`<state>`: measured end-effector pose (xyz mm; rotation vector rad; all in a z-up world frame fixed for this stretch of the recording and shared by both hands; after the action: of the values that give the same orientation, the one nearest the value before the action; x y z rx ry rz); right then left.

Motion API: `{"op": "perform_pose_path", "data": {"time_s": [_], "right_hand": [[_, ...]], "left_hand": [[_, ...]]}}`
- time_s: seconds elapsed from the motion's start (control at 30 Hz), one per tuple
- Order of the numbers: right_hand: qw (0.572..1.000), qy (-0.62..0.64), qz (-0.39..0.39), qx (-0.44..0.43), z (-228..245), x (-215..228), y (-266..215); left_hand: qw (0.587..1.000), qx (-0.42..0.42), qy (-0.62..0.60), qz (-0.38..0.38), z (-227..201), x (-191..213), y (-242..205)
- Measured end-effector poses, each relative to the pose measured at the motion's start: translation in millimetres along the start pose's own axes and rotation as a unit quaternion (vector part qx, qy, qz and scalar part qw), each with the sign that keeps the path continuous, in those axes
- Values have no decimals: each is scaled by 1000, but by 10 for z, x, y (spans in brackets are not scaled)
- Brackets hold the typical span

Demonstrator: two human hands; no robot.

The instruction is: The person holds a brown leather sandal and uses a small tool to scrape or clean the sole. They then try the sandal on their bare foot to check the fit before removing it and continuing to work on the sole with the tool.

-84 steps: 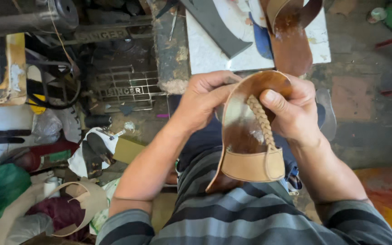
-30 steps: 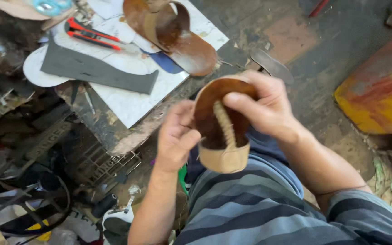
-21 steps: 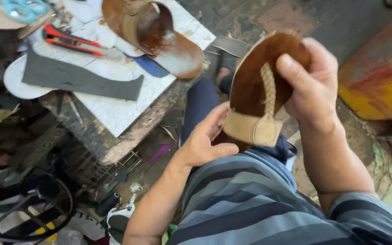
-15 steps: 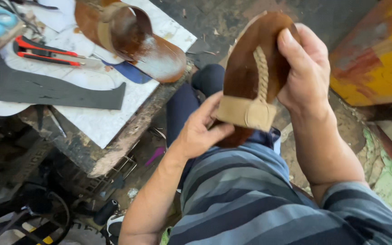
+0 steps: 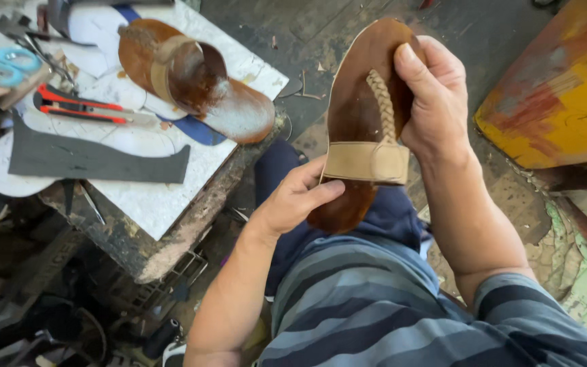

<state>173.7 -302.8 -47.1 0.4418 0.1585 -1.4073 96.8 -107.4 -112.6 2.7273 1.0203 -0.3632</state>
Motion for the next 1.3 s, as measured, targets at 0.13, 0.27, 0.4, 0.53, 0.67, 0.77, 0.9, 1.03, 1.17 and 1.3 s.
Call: {"op": "perform_pose_path", "data": {"time_s": [0.13, 0.27, 0.4, 0.53, 0.67, 0.77, 0.9, 1.03, 1.17, 1.3], "right_hand": [[1000, 7, 0, 12, -8, 92, 182], [997, -72, -29, -2, -168, 319, 409], [998, -43, -46, -1, -484, 680, 661], [949, -288, -46, 123, -875, 1415, 931], [957, -259, -123, -32, -488, 1446, 791], [950, -297, -74, -58, -663, 2220, 840], [824, -461, 28, -329, -959, 3033, 331], [758, -327, 117, -552, -649, 2190, -170], [736, -335, 210, -549, -1290, 1927, 19], [716, -329, 438, -432, -2116, 1417, -197]], "left_hand": [[944, 23, -329, 25, -69, -29, 280], [952, 26, -303, 15, 130, 91, 532], [939, 37, -343, 4, 484, 406, 735], [959, 80, -247, -109, 1061, 740, 912], [972, 88, -191, -103, 710, 506, 1249], [995, 35, -43, -80, 1135, 818, 1551], [977, 25, -176, -119, 1217, 949, 1691], [988, 11, -118, -96, 1330, 1059, 1702], [990, 31, 109, -86, 1183, 1280, 1681], [905, -90, 373, -184, 1160, 1584, 1604]]}}
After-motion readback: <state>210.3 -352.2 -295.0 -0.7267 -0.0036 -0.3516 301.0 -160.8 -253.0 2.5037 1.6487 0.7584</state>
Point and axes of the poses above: each hand's wrist, its own y-axis towards the middle knuckle, its own x-axis out of the back of the hand, z = x × y, the point moved 3 cm from there along y, towards the middle knuckle, and after that the axes turned 13 degrees about z, right-handed, at the moved point
